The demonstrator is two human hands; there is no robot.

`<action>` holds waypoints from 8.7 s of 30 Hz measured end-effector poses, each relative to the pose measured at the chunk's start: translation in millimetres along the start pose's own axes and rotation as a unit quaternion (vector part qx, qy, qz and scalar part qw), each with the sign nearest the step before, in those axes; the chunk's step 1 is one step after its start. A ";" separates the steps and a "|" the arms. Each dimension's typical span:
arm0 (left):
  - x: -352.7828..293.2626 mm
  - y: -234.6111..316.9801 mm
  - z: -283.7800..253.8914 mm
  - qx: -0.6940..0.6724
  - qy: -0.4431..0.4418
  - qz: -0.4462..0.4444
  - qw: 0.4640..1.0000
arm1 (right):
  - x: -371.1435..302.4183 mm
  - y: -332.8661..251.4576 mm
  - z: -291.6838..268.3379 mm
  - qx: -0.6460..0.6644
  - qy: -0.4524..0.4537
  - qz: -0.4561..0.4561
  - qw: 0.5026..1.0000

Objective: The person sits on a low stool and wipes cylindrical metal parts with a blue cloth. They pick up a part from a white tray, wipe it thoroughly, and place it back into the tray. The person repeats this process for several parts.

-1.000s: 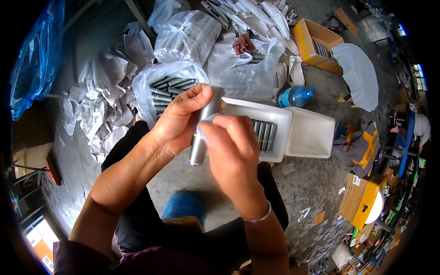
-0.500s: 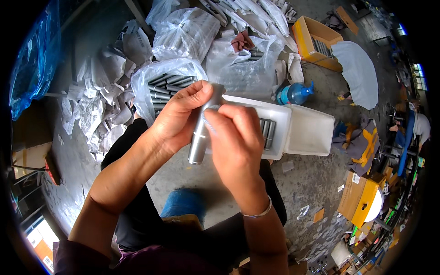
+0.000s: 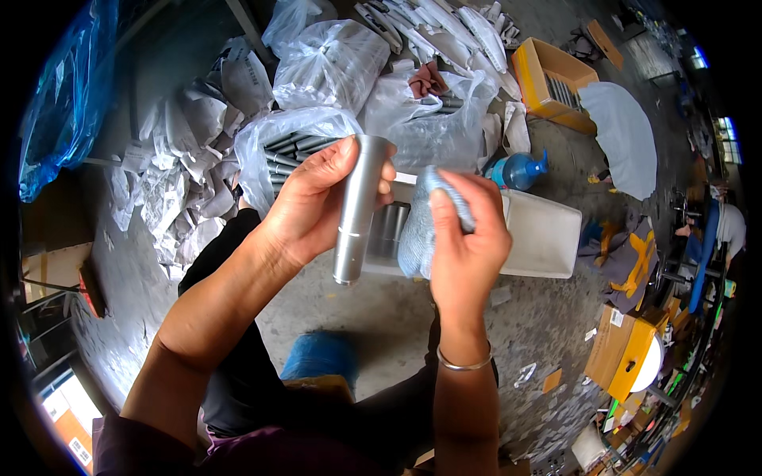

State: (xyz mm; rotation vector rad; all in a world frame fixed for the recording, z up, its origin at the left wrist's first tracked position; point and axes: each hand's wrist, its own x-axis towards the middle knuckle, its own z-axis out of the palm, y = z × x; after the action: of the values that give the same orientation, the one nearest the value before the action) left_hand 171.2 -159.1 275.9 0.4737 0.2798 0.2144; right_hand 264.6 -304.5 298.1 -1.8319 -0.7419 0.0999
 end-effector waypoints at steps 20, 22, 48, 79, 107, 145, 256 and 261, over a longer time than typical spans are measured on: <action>4.1 8.0 -7.7 -0.002 -0.027 0.035 0.999 | -4.0 11.4 6.2 0.356 -0.058 0.293 0.885; 4.8 8.2 -7.7 -0.001 -0.027 0.039 0.999 | -4.4 11.7 6.0 0.354 -0.078 0.293 0.885; 4.2 26.6 3.6 0.003 -0.078 0.009 0.997 | -26.3 -14.4 -2.0 0.362 -0.243 0.394 0.809; 140.3 -219.7 -89.7 0.729 0.041 -0.079 0.678 | -129.5 18.4 -72.3 -0.063 -0.366 -0.006 0.929; 74.7 -220.9 -105.8 0.760 0.046 0.195 0.618 | -80.3 6.0 -79.9 -0.171 -0.502 -0.009 0.848; 29.2 62.7 -148.9 0.432 0.116 0.054 0.893 | -24.4 19.6 -35.5 -0.231 -0.348 0.092 0.904; -50.4 -51.2 -19.9 0.077 -0.068 -0.349 0.931 | -5.5 -17.9 -20.3 0.630 -0.163 0.191 0.734; -44.8 -47.5 -12.8 0.231 -0.035 -0.328 0.915 | 0.3 -11.0 -14.4 0.575 -0.100 0.188 0.790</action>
State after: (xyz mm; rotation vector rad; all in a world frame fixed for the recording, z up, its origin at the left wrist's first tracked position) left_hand 131.6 -207.0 252.0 0.8244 0.4055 -0.5388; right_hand 266.0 -313.9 313.4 -0.7404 -0.2806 0.8342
